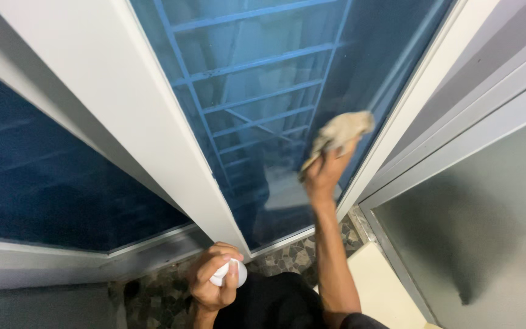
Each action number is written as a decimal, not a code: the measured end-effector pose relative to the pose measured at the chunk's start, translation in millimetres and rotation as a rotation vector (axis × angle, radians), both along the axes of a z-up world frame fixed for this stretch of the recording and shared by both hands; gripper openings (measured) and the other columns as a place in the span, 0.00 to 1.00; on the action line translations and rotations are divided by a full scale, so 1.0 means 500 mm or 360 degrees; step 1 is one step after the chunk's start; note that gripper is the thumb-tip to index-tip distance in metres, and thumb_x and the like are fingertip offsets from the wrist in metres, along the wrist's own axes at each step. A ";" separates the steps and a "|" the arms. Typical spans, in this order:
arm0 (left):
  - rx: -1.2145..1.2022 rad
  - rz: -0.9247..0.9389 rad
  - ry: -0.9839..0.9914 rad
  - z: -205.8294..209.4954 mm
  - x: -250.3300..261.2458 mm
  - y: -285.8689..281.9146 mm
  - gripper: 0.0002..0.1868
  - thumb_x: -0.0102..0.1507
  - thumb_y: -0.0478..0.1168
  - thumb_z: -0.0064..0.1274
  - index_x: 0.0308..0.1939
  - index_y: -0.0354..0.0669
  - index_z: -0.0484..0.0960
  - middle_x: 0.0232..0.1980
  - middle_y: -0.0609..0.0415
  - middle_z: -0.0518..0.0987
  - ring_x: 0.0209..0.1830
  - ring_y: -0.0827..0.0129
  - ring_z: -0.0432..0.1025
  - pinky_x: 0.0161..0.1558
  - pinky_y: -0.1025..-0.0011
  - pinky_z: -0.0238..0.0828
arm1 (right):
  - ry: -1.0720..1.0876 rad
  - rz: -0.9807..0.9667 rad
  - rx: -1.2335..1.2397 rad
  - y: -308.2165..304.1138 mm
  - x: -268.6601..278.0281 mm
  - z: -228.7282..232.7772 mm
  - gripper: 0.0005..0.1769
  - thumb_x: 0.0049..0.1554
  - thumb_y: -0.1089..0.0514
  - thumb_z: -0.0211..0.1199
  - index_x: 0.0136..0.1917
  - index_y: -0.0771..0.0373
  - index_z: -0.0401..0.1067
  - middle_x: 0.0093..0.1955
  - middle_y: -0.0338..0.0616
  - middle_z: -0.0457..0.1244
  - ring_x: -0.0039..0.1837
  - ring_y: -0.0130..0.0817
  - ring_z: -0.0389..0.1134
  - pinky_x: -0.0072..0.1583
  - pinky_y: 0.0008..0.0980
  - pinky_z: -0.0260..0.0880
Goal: The person cleans a glass window pane using a spray bottle and a cloth. They repeatedly spray the glass surface and wipe it with the cloth in a systematic manner, covering the entire visible area of the window.
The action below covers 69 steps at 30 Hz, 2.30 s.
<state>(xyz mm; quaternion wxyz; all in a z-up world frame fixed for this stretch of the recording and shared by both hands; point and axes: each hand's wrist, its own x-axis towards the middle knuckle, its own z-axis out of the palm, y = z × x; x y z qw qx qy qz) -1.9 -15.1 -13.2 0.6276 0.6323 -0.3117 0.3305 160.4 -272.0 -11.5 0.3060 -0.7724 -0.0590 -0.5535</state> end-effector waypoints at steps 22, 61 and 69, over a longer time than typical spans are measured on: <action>0.0099 0.0199 -0.0030 -0.001 -0.011 0.001 0.17 0.63 0.27 0.51 0.55 0.39 0.69 0.35 0.48 0.81 0.30 0.62 0.79 0.33 0.65 0.79 | -0.0019 -0.0162 0.0290 -0.008 0.062 0.092 0.20 0.63 0.68 0.54 0.67 0.72 0.70 0.81 0.71 0.43 0.84 0.68 0.45 0.82 0.57 0.44; 0.0099 -0.0390 -0.0274 0.021 0.035 -0.066 0.17 0.61 0.24 0.51 0.52 0.41 0.70 0.35 0.47 0.80 0.30 0.60 0.78 0.32 0.65 0.79 | -0.0180 0.0214 -0.0250 0.207 0.009 0.139 0.17 0.48 0.63 0.68 0.53 0.59 0.74 0.74 0.60 0.52 0.77 0.56 0.50 0.78 0.58 0.47; -0.0020 -0.0325 -0.0283 0.024 0.022 -0.044 0.17 0.61 0.25 0.52 0.53 0.40 0.72 0.35 0.46 0.80 0.29 0.61 0.78 0.31 0.64 0.79 | -0.0334 0.0056 -0.0418 0.083 0.087 0.092 0.14 0.51 0.60 0.69 0.52 0.57 0.75 0.66 0.54 0.57 0.72 0.52 0.56 0.71 0.54 0.53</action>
